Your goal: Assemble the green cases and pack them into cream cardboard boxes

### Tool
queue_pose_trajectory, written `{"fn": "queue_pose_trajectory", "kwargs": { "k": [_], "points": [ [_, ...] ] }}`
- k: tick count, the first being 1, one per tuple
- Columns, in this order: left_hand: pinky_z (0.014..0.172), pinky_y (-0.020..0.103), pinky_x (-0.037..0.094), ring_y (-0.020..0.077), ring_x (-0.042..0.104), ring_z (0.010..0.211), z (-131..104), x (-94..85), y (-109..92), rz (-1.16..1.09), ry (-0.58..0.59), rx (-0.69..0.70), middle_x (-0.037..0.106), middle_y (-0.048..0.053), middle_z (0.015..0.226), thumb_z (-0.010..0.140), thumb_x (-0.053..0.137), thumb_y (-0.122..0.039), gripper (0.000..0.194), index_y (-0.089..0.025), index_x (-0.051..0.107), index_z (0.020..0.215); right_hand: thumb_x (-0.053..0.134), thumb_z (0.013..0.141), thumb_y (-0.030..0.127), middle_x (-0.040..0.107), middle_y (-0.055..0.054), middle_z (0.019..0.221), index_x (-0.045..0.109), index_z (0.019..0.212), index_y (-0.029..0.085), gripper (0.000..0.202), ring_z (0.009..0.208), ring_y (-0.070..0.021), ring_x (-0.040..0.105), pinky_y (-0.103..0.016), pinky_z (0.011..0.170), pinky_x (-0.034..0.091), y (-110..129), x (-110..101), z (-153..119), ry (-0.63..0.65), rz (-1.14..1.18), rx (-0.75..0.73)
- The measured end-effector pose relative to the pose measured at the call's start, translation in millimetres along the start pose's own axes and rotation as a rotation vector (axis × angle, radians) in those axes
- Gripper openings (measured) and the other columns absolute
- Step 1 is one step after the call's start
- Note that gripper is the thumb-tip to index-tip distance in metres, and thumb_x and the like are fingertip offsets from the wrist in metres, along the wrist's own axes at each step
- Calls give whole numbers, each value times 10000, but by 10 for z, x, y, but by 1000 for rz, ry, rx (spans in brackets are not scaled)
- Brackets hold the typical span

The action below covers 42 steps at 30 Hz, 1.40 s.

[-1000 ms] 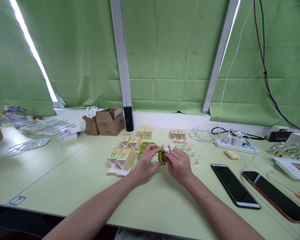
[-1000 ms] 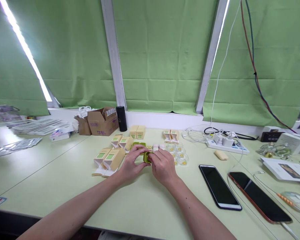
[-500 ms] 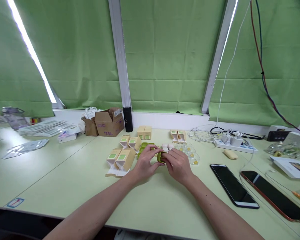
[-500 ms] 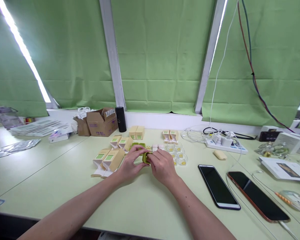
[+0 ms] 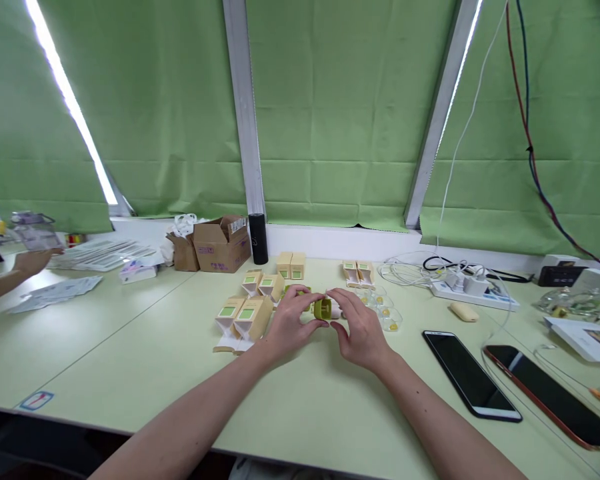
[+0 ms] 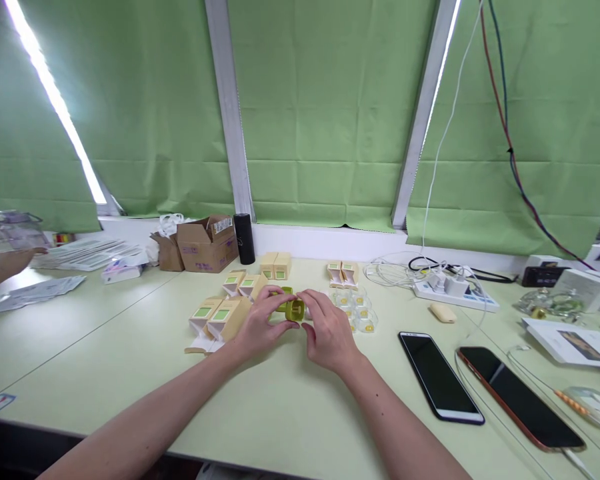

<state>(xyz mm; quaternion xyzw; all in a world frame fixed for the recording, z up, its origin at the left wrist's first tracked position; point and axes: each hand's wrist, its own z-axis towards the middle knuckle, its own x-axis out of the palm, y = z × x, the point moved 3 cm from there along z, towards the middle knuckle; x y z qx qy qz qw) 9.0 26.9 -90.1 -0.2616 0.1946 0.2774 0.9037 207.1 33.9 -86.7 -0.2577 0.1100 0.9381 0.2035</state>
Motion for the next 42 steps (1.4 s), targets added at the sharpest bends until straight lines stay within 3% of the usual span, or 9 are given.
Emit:
{"fn": "queue_pose_trajectory", "kwargs": {
  "k": [4, 11, 16, 19, 25, 31, 42],
  "points": [
    [989, 487, 567, 304, 594, 1145, -5, 20, -23, 20, 15, -4, 743, 83, 1085, 837, 900, -345, 529, -275, 722, 1331, 527, 928, 57, 675, -174, 1402, 355, 1597, 216, 708, 1305, -320, 653, -502, 995, 644, 21, 57, -7, 26, 19, -34],
    [1051, 488, 592, 293, 670, 1169, 2, 10, -80, -152, -24, -157, 627, 107, 1233, 764, 953, -398, 627, -256, 681, 1310, 530, 945, 41, 685, -141, 1399, 419, 1577, 265, 680, 1281, -301, 678, -489, 985, 660, -57, 129, -53, -30, 117, 41],
    [976, 441, 608, 248, 706, 1087, 23, 1, -77, -234, -42, -240, 663, 116, 1182, 997, 681, -340, 224, -225, 700, 1188, 561, 967, 86, 666, -134, 1375, 539, 1477, 278, 546, 1273, -301, 668, -489, 964, 675, -97, 114, -53, -139, 208, 170],
    [915, 411, 596, 254, 693, 1078, 28, 32, -42, -234, -27, -330, 700, 115, 1102, 988, 660, -309, 161, -211, 745, 1082, 583, 963, 102, 678, -129, 1321, 574, 1417, 278, 487, 1216, -298, 686, -469, 902, 693, -75, 116, -43, -180, 250, 192],
    [875, 376, 575, 218, 697, 942, 30, 96, 21, -292, -19, -436, 723, 99, 1034, 917, 727, -360, 196, -188, 788, 985, 573, 955, 86, 683, -134, 1332, 548, 1424, 272, 505, 1252, -300, 680, -488, 964, 671, -58, 193, -69, -134, 241, 151],
    [852, 357, 568, 231, 706, 934, 41, 101, 32, -354, -21, -497, 761, 99, 983, 868, 759, -388, 214, -177, 778, 897, 547, 945, 69, 698, -141, 1325, 540, 1429, 259, 520, 1291, -307, 671, -507, 1028, 642, -71, 203, -84, -127, 181, 108],
    [792, 326, 557, 219, 703, 831, 43, 149, 61, -436, 25, -616, 786, 79, 888, 853, 759, -464, 286, -178, 765, 868, 522, 925, 30, 705, -137, 1324, 531, 1428, 254, 551, 1308, -306, 667, -530, 1067, 621, -105, 233, -103, -106, 145, 90]
  ]
}}
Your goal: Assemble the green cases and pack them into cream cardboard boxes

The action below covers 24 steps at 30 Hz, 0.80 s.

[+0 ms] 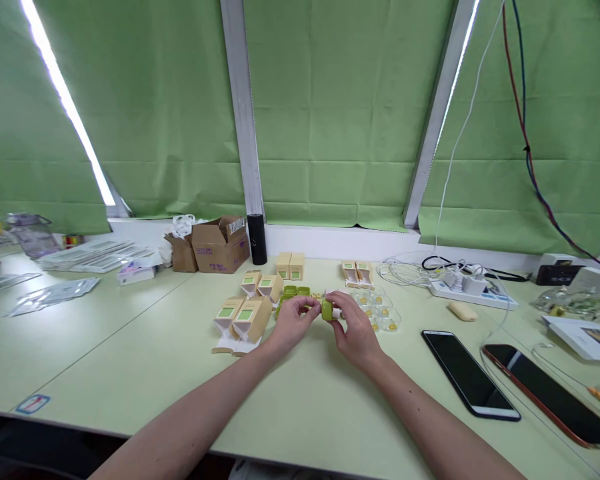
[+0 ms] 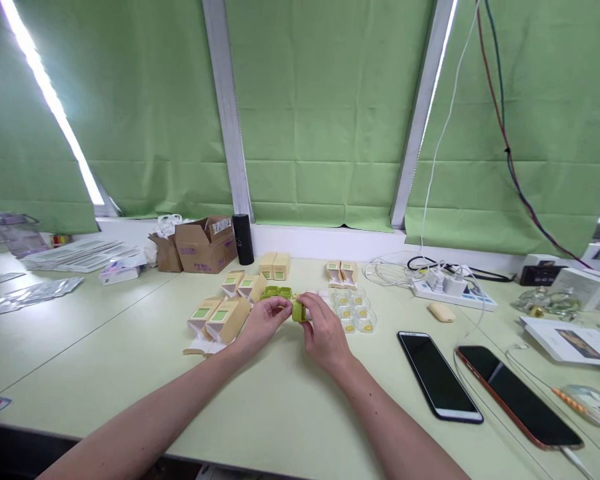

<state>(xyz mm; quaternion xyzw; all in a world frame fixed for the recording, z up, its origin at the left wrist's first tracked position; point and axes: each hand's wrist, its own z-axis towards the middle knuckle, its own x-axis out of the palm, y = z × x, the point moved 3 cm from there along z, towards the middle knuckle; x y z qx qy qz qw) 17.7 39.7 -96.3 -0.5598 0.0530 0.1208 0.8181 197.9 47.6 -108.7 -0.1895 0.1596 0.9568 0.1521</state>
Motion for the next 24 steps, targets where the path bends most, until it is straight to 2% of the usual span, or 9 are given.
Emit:
{"fn": "queue_pose_trajectory", "kwargs": {
  "k": [12, 24],
  "points": [
    [750, 309, 542, 201, 685, 775, 7, -1, 42, -22, -9, -21, 775, 69, 854, 819, 797, -509, 336, -176, 759, 842, 531, 916, 38, 704, -136, 1329, 560, 1414, 256, 545, 1288, -293, 678, -500, 1036, 644, -13, 15, 4, 0, 37, 34],
    [723, 309, 553, 198, 698, 750, -3, -7, -15, -61, -10, -24, 783, 64, 823, 795, 821, -516, 355, -166, 772, 829, 533, 921, 40, 697, -136, 1324, 565, 1399, 255, 525, 1273, -296, 682, -514, 1004, 664, -23, 11, 4, 0, 59, 54]
  ]
}}
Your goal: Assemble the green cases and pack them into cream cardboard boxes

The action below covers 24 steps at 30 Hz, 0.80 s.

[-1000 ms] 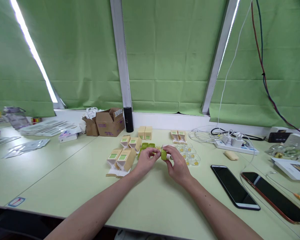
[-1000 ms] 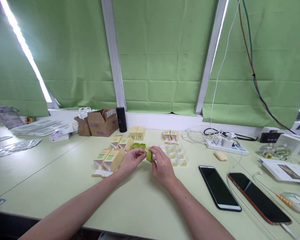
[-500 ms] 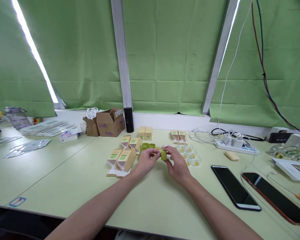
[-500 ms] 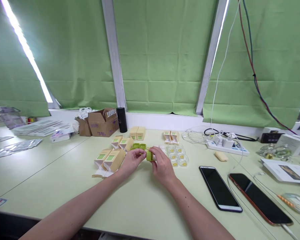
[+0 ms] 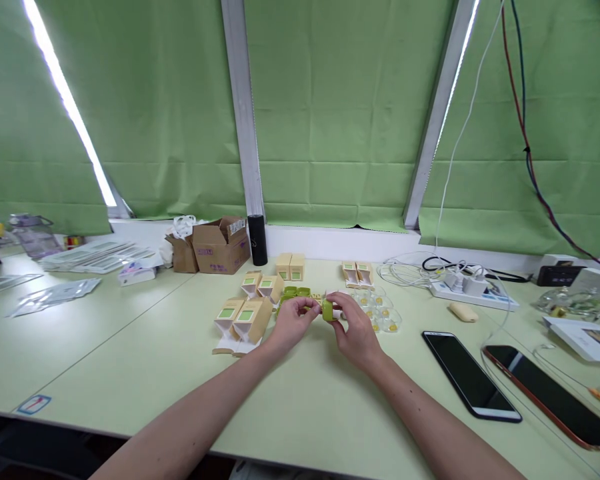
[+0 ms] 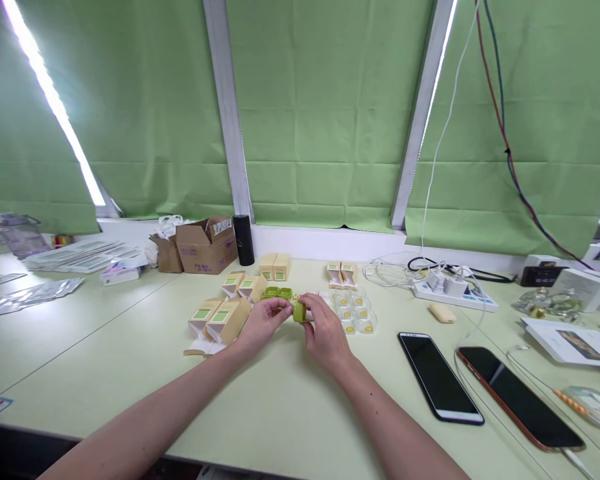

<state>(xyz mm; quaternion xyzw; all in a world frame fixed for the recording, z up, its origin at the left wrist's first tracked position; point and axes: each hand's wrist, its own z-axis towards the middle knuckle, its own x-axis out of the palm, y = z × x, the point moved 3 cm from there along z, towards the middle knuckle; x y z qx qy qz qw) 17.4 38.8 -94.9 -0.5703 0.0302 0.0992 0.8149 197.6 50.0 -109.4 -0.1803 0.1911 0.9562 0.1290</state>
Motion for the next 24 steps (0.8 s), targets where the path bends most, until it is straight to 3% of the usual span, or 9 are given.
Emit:
{"fn": "queue_pose_trajectory", "kwargs": {
  "k": [24],
  "points": [
    [829, 365, 597, 234, 745, 812, 30, -4, 28, -112, 41, -45, 800, 82, 835, 713, 891, -613, 477, -165, 759, 811, 563, 906, 39, 696, -135, 1343, 592, 1386, 262, 531, 1258, -301, 697, -510, 988, 676, -20, -6, -5, -16, 24, 30]
  ]
}}
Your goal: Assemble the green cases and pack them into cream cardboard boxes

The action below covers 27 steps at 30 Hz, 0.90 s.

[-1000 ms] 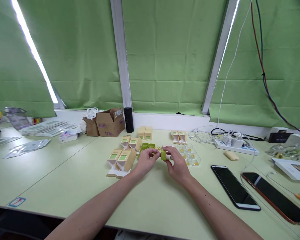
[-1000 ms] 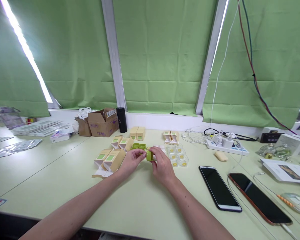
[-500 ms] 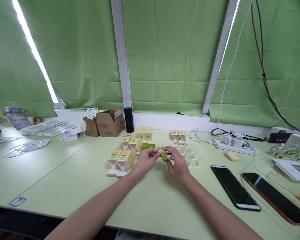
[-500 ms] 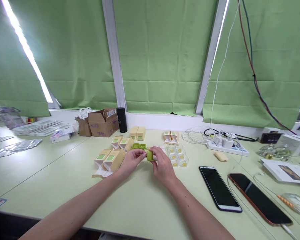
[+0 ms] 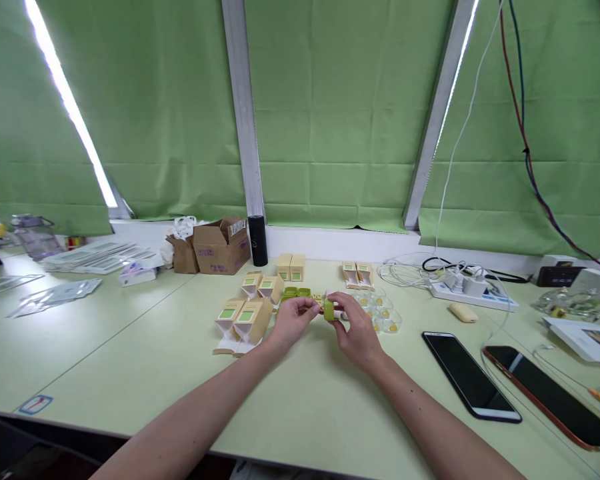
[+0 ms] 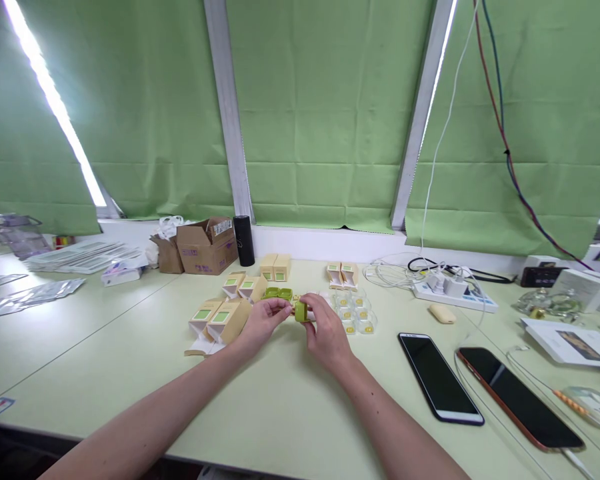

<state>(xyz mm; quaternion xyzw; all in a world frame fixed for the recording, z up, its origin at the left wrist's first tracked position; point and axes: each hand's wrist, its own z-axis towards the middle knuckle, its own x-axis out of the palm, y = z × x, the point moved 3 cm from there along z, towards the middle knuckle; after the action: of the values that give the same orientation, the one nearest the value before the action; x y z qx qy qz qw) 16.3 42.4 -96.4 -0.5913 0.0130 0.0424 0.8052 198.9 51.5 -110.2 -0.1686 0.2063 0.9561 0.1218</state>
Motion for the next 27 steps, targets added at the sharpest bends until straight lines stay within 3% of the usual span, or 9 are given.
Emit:
{"fn": "queue_pose_trajectory", "kwargs": {
  "k": [17, 21, 27],
  "points": [
    [788, 342, 576, 226, 739, 793, 18, -28, 30, -27, -12, 0, 797, 83, 832, 725, 886, -618, 482, -163, 763, 824, 567, 936, 69, 688, -132, 1311, 582, 1377, 256, 479, 1199, -290, 698, -476, 910, 699, 43, -42, 39, -27, 31, 10],
    [811, 355, 590, 247, 764, 848, 51, -71, 55, 1, -55, 2, 819, 97, 878, 761, 872, -546, 405, -165, 782, 866, 563, 943, 77, 663, -134, 1338, 559, 1418, 272, 514, 1238, -298, 670, -485, 931, 685, 38, -48, 38, -20, 25, 21],
    [953, 429, 585, 284, 747, 1070, 22, -136, -2, 115, -101, 84, 807, 139, 1078, 860, 779, -361, 317, -169, 765, 1112, 536, 967, 80, 597, -150, 1371, 521, 1510, 286, 581, 1280, -311, 649, -507, 1008, 647, 65, -85, 45, 14, -50, 23]
  ]
}}
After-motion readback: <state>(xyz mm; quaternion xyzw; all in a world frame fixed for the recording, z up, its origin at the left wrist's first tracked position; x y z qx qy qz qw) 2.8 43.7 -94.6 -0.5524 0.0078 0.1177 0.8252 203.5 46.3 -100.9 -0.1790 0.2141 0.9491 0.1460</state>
